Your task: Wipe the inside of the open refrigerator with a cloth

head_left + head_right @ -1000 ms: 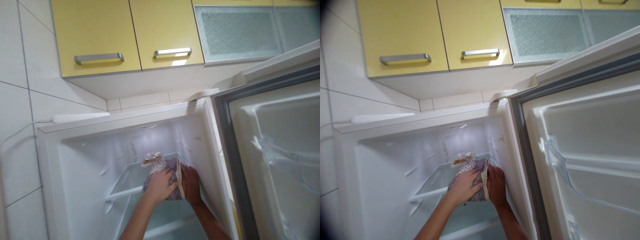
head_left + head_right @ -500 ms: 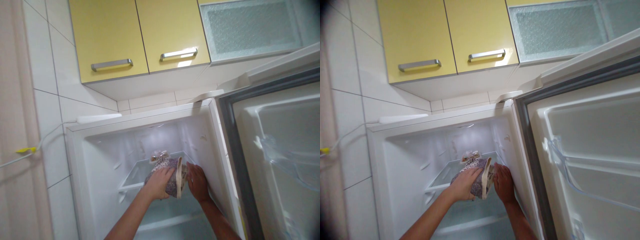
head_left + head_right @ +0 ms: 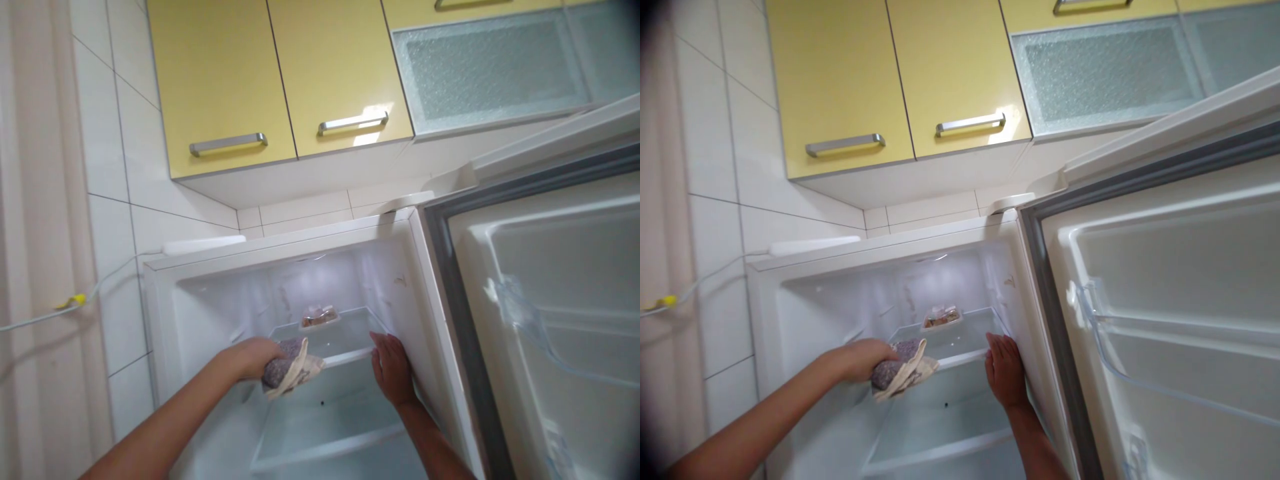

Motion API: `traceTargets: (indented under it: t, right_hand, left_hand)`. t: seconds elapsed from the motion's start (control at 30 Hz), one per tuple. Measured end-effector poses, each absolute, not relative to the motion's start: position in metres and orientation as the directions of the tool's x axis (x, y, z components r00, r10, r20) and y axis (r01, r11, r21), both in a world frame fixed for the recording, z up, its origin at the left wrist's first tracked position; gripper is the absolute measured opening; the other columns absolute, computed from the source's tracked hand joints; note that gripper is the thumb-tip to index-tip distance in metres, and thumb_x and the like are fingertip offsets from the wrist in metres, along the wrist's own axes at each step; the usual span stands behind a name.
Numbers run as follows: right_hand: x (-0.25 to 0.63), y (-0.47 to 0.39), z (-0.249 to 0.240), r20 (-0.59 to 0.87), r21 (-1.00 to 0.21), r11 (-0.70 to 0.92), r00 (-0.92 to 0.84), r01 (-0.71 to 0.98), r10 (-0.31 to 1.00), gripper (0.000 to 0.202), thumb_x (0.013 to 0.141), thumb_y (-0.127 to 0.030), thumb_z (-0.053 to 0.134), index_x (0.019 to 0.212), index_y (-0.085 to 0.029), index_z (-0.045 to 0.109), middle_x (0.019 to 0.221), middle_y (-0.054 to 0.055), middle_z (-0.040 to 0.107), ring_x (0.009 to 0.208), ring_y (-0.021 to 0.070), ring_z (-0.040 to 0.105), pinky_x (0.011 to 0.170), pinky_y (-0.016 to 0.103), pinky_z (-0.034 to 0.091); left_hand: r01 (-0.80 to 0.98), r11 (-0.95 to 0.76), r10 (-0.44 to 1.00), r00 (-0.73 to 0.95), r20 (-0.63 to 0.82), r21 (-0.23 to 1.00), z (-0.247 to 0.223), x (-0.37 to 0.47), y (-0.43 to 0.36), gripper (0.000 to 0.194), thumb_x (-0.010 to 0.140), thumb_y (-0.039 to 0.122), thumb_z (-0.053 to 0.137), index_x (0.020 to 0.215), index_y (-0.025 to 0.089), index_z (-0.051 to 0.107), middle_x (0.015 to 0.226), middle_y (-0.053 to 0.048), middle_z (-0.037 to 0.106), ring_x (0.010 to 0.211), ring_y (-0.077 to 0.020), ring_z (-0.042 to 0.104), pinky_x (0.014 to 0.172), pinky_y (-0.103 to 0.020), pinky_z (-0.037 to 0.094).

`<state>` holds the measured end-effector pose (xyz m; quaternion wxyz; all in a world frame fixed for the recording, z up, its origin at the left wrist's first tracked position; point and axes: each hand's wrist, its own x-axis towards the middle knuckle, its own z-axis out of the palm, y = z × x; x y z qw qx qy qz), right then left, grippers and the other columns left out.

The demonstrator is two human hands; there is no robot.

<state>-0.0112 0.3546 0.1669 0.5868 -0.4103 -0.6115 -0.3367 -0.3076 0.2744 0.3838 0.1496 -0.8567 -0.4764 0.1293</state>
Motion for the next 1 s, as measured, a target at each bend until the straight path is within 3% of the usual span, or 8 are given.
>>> traceTargets:
  t: [0.17,0.23,0.3,0.37,0.43,0.5,0.7,1.0]
  right_hand:
    - [-0.011,0.355,0.166,0.994,-0.059,0.441,0.012,0.895,0.108,0.037,0.093,-0.019,0.046,0.129,-0.018,0.055,0.115,0.009,0.071,0.111,0.0221,0.062,0.103,0.048,0.051]
    - [-0.010,0.354,0.166,0.994,-0.061,0.446,0.014,0.893,0.108,0.036,0.093,-0.019,0.046,0.128,-0.019,0.056,0.113,0.008,0.072,0.109,0.0220,0.062,0.102,0.048,0.052]
    - [-0.009,0.353,0.167,0.994,-0.055,0.453,0.007,0.890,0.108,0.036,0.093,-0.018,0.045,0.127,-0.019,0.057,0.111,0.008,0.072,0.108,0.0218,0.063,0.102,0.048,0.052]
    - [-0.009,0.352,0.167,0.993,-0.043,0.453,-0.010,0.891,0.114,0.035,0.093,-0.018,0.044,0.126,-0.018,0.057,0.111,0.009,0.072,0.108,0.0220,0.062,0.102,0.048,0.052]
    - [-0.009,0.352,0.167,0.993,-0.040,0.450,-0.016,0.892,0.120,0.035,0.093,-0.018,0.044,0.125,-0.017,0.058,0.110,0.009,0.071,0.108,0.0223,0.062,0.102,0.048,0.051]
    - [-0.009,0.351,0.167,0.992,-0.052,0.451,-0.005,0.891,0.124,0.035,0.093,-0.018,0.043,0.125,-0.018,0.057,0.109,0.009,0.071,0.108,0.0227,0.061,0.103,0.048,0.051]
    - [-0.010,0.356,0.164,0.993,-0.061,0.468,0.004,0.882,0.122,0.036,0.093,-0.017,0.042,0.126,-0.019,0.056,0.109,0.008,0.070,0.108,0.0220,0.060,0.104,0.049,0.050]
    - [-0.010,0.357,0.161,0.994,-0.066,0.475,0.016,0.878,0.108,0.038,0.091,-0.018,0.043,0.127,-0.019,0.056,0.111,0.010,0.069,0.110,0.0241,0.059,0.103,0.051,0.050]
  left_hand:
    - [0.745,-0.288,0.879,0.455,0.142,-0.602,0.394,-0.307,0.274,0.034,0.083,0.005,0.046,0.089,0.015,0.078,0.105,-0.019,0.076,0.120,-0.0342,0.061,0.107,-0.054,0.040]
    - [0.720,-0.188,0.889,0.414,0.196,-0.668,0.392,-0.320,0.268,0.029,0.078,0.009,0.058,0.098,0.018,0.077,0.115,-0.017,0.075,0.129,-0.0358,0.056,0.114,-0.057,0.031]
    - [0.683,-0.103,0.924,0.334,0.184,-0.723,0.387,-0.334,0.257,0.052,0.062,0.014,0.075,0.114,0.019,0.073,0.135,-0.019,0.065,0.139,-0.0402,0.046,0.120,-0.061,0.022]
    - [0.669,-0.086,0.960,0.253,0.117,-0.739,0.381,-0.342,0.245,0.075,0.052,0.027,0.083,0.125,0.018,0.067,0.150,-0.023,0.048,0.146,-0.0433,0.034,0.122,-0.062,0.012]
    - [0.685,-0.066,0.971,0.210,0.111,-0.725,0.374,-0.342,0.232,0.070,0.063,0.053,0.075,0.123,0.016,0.069,0.150,-0.023,0.047,0.148,-0.0422,0.031,0.124,-0.061,0.008]
    - [0.702,-0.024,0.957,0.222,0.186,-0.712,0.364,-0.339,0.222,0.065,0.078,0.064,0.055,0.117,0.015,0.073,0.145,-0.023,0.054,0.147,-0.0412,0.035,0.123,-0.061,0.009]
    - [0.614,0.153,0.829,0.346,0.439,-0.774,0.320,-0.359,0.215,0.045,0.085,0.022,0.049,0.124,0.011,0.068,0.141,-0.025,0.057,0.140,-0.0422,0.045,0.123,-0.060,0.014]
    - [0.666,0.131,0.828,0.334,0.450,-0.734,0.333,-0.364,0.259,0.049,0.087,0.027,0.050,0.132,0.012,0.061,0.151,-0.020,0.048,0.147,-0.0424,0.033,0.125,-0.061,0.007]
